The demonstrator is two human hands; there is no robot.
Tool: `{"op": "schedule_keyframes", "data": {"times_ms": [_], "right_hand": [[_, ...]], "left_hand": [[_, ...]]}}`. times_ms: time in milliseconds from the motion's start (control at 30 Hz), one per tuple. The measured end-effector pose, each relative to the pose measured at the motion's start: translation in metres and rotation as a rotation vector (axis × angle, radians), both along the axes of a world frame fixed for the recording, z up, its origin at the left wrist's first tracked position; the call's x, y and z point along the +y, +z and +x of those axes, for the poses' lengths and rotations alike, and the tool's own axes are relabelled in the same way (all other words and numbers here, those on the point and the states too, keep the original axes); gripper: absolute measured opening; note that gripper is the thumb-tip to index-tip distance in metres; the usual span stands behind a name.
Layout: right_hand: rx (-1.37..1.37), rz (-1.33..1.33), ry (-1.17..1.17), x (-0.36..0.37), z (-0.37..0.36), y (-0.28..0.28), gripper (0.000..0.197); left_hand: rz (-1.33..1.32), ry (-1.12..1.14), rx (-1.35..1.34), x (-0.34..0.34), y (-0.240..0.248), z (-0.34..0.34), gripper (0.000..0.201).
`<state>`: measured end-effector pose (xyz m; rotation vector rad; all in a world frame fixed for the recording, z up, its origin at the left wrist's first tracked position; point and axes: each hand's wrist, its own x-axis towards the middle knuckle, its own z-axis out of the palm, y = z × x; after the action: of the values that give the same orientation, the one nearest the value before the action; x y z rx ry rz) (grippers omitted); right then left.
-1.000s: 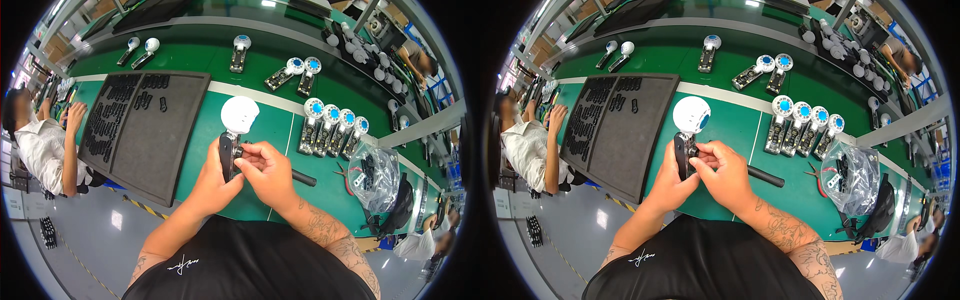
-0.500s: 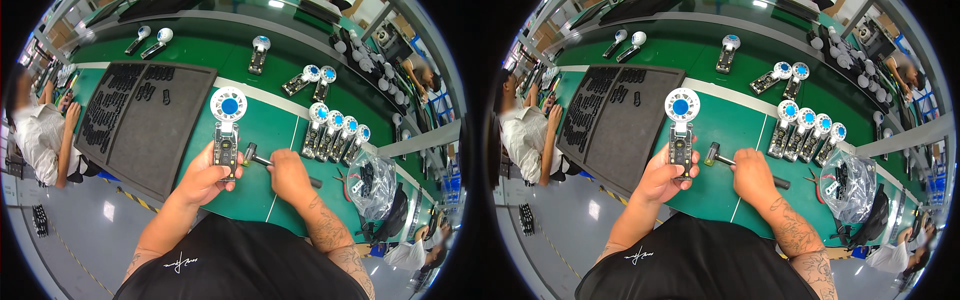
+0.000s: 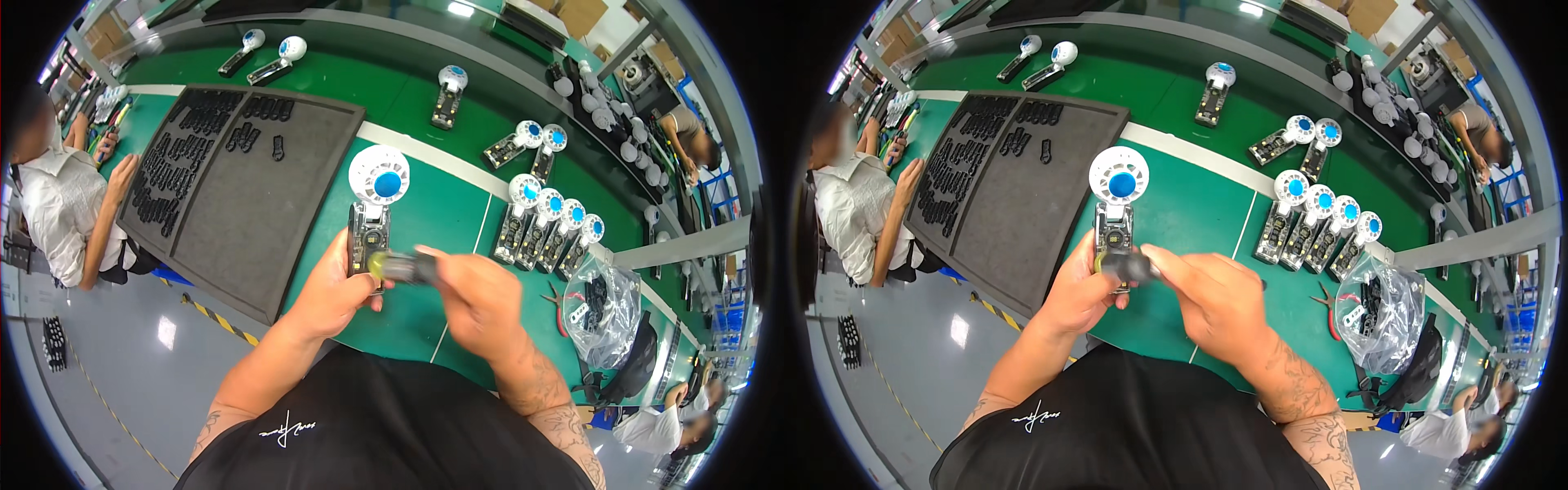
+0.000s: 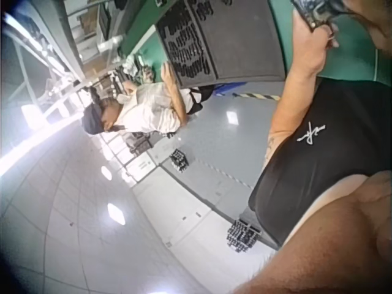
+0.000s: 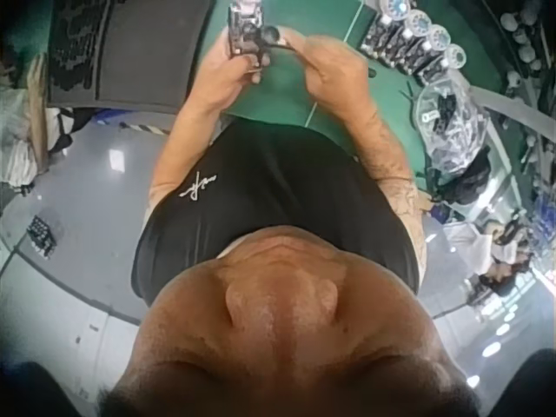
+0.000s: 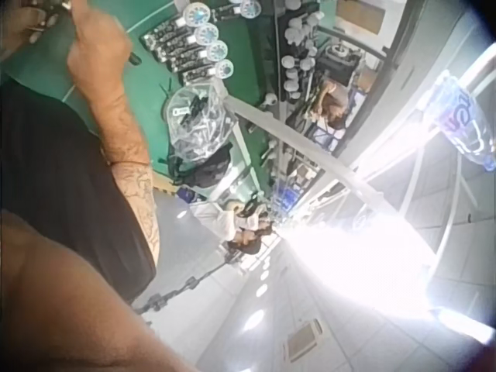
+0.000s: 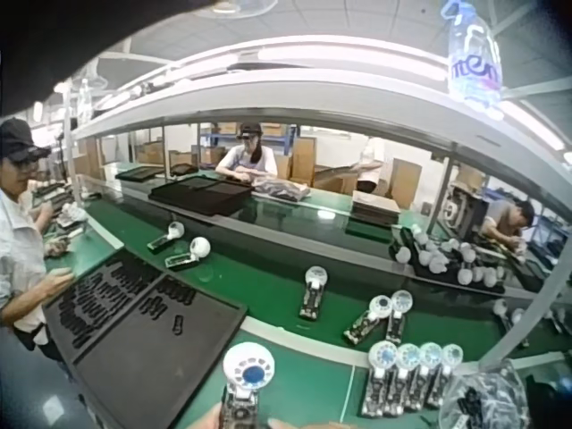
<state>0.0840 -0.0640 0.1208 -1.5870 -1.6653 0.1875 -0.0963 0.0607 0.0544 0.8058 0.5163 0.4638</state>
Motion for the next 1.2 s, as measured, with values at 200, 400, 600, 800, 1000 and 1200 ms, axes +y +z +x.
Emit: {"op": "schedule_keyframes", "data": {"times_ms": [200, 400, 600, 800, 1000, 1200], "right_hand": [[-0.092, -0.104, -0.024, 0.014, 0.001, -0.018, 0.05], [0.142, 0.109, -0.028, -0.009, -0.007, 0.01, 0.052], [-0.231, -0.222, -0.078, 0.017, -0.009, 0.002, 0.055], [0.073, 0.062, 0.011, 0.002, -0.012, 0.027, 0.058], [-0.163, -0.129, 0.014, 0.019, -0.022, 0.018, 0.052], [-0.027, -0.032, -0.052, 0.019, -0.03, 0.029, 0.053]], "left_hand": [[-0.089, -0.01, 0.017, 0.004, 0.01, -0.009, 0.054], [-0.099, 0.001, -0.01, 0.007, 0.004, -0.019, 0.057], [-0.172, -0.096, -0.046, 0.011, 0.008, -0.022, 0.07], [-0.312, -0.048, -0.348, 0.013, 0.009, -0.029, 0.083], [-0.301, -0.04, -0.405, 0.017, 0.004, -0.033, 0.085], [-0.374, -0.061, -0.38, 0.024, 0.004, -0.041, 0.083]]}}
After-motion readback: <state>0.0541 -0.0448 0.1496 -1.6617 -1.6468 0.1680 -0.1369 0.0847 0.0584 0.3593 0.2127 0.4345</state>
